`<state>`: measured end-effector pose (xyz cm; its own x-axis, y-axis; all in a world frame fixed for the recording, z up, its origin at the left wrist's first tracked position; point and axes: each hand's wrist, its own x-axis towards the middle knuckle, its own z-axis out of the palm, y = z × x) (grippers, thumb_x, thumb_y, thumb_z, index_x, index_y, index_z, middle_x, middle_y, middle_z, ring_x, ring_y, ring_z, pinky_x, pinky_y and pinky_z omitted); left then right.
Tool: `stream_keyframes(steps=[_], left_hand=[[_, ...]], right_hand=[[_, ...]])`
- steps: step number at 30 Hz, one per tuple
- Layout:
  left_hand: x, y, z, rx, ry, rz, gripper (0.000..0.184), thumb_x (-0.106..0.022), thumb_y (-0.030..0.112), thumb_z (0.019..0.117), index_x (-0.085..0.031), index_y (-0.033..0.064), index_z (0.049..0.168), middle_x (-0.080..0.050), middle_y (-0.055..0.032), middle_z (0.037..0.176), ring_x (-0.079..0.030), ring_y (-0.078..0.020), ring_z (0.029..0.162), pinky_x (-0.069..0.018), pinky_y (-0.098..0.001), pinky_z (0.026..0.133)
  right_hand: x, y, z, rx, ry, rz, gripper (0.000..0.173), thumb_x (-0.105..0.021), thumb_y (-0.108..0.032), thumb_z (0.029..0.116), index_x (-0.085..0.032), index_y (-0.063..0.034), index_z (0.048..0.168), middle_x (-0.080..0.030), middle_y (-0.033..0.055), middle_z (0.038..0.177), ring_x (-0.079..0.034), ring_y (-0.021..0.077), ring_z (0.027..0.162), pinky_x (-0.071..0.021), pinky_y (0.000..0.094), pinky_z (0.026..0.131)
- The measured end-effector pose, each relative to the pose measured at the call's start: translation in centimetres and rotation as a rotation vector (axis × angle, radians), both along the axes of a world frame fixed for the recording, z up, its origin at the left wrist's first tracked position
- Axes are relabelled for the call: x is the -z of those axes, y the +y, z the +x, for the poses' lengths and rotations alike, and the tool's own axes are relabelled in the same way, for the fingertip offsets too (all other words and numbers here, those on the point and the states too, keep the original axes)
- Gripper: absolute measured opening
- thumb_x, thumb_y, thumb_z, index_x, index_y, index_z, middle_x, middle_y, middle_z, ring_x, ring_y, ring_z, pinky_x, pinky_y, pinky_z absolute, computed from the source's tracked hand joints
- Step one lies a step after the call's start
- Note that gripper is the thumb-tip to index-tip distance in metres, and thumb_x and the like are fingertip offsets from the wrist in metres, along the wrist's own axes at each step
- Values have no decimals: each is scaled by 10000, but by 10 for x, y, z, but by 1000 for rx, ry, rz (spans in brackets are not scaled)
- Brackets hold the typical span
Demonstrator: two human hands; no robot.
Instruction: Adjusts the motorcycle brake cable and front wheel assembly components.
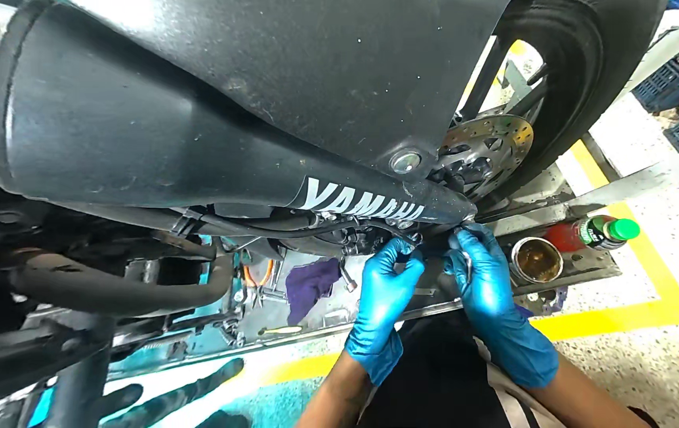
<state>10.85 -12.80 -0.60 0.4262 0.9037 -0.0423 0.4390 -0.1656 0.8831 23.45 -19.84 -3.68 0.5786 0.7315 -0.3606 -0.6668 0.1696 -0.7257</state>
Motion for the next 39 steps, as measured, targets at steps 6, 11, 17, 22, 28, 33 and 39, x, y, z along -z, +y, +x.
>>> stream_keyframes(steps=[6,11,17,22,28,33,39], left_hand=[[30,-6,-30,61,197,-45,350,-621,323,971,-727,95,1214,-759,-8,992,-719,-117,923,-590,-387,880],[16,2,-71,-236,-37,189,469,-754,249,876,-604,-4,1242,-692,-78,1138,-671,-144,1039,-569,-342,934],[-23,39,-44,-133,-21,119,696,-920,271,715,-609,109,1317,-667,-45,1233,-641,-128,1133,-564,-360,971],[-26,46,-29,11,-235,-25,590,-849,28,767,-627,113,1307,-711,-44,1161,-692,-137,1045,-605,-357,897],[-22,61,-34,13,-37,140,517,-876,216,739,-703,125,1217,-696,-44,1188,-678,-130,1049,-588,-396,917],[-25,63,-28,-80,189,252,518,-850,377,729,-733,151,1181,-690,-62,1210,-665,-182,1093,-559,-485,938],[-25,46,-25,-227,259,426,434,-852,356,720,-764,127,1079,-704,-109,1115,-693,-251,983,-577,-533,819]], right_hand=[[109,-37,28,-311,-101,-289,285,-397,-124,1029,-635,-40,1163,-629,47,780,-594,139,626,-540,322,582],[210,-49,38,-653,-558,-845,395,-595,-240,996,-624,22,1290,-660,251,1195,-642,365,1095,-505,572,949],[163,-40,33,-691,-1217,-624,390,-647,-205,927,-675,7,1252,-576,313,1359,-525,514,1285,-399,655,1083],[98,-18,15,-796,-1176,-317,320,-572,-190,996,-696,-38,1249,-681,169,1283,-604,347,1264,-452,544,1103],[78,-20,11,-697,-1218,-171,303,-528,-165,978,-719,-53,1185,-724,115,1187,-678,252,1134,-537,471,1005],[81,-51,19,-723,-1154,-364,289,-559,-151,982,-727,-53,1196,-732,128,1173,-698,270,1095,-543,497,982],[80,-58,21,-739,-1104,-396,296,-558,-172,994,-716,-63,1220,-723,114,1200,-681,242,1138,-528,452,1025]])
